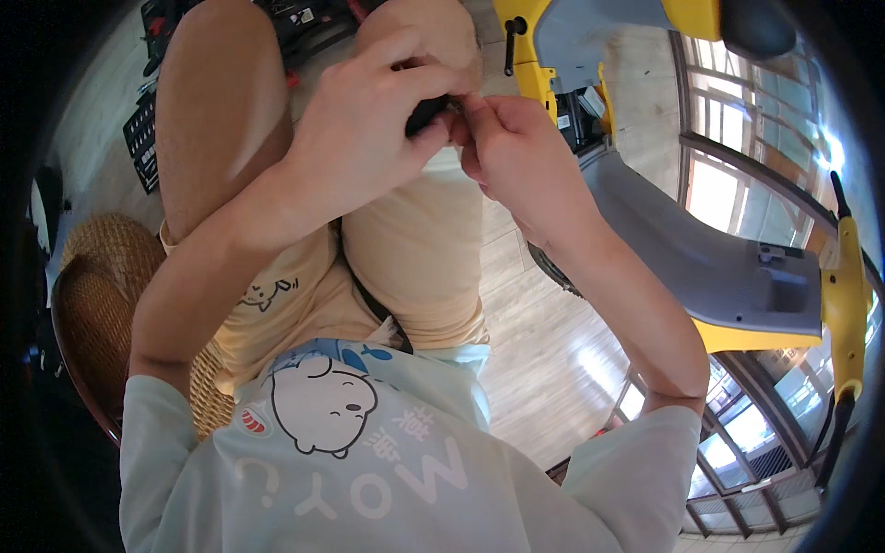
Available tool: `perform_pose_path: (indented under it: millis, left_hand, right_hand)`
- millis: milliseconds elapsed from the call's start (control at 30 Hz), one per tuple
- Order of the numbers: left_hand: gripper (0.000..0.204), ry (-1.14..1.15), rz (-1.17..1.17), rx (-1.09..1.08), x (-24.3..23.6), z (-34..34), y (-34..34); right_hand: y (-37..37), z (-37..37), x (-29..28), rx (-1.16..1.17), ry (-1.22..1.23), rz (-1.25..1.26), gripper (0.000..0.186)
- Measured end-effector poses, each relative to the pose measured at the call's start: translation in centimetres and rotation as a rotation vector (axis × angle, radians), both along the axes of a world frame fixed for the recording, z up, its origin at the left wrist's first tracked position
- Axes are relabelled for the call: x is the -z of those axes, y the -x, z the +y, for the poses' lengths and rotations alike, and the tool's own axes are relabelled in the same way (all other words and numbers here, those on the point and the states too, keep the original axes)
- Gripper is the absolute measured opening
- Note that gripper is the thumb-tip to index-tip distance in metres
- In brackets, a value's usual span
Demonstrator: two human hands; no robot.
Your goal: The person is using a screwdriver to repair a small black component of a yellow motorcycle.
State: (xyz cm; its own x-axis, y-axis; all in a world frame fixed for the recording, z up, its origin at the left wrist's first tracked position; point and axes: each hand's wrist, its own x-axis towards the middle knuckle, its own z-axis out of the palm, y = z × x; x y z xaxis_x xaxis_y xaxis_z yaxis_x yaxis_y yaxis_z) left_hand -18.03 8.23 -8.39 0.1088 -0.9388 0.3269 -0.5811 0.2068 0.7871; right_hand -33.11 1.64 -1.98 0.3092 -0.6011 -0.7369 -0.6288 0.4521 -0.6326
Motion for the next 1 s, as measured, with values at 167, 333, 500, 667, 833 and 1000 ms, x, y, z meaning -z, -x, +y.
perform_pose_path:
  millis: [167,333,500,667,833,1000]
  left_hand:
    - [0.023,0.088,0.027,0.065,-0.3,-0.4,-0.2]
    - [0.018,0.129,0.09,0.04,-0.1,-0.9,0.6]
    - [0.017,-0.011,0.125,-0.015,0.2,-1.8,0.1]
    - [0.022,-0.243,0.548,-0.021,-0.3,-3.1,-1.2]
    - [0.022,-0.321,0.641,-0.108,-1.0,-3.1,-0.9]
    - [0.024,-0.345,0.712,-0.117,-0.5,-2.9,-0.7]
  right_hand:
    - [0.3,-0.2,-0.7,-0.222,0.266,0.052,0.044]
    - [2.7,0.0,0.4,-0.229,0.465,-0.058,0.046]
    - [12.4,4.5,4.3,-0.146,0.753,0.151,0.036]
    - [20.7,19.7,6.2,-0.092,0.121,0.245,0.031]
    - [23.5,25.7,6.0,0.125,0.199,0.133,0.032]
    - [22.0,24.0,8.7,0.142,0.353,0.078,0.025]
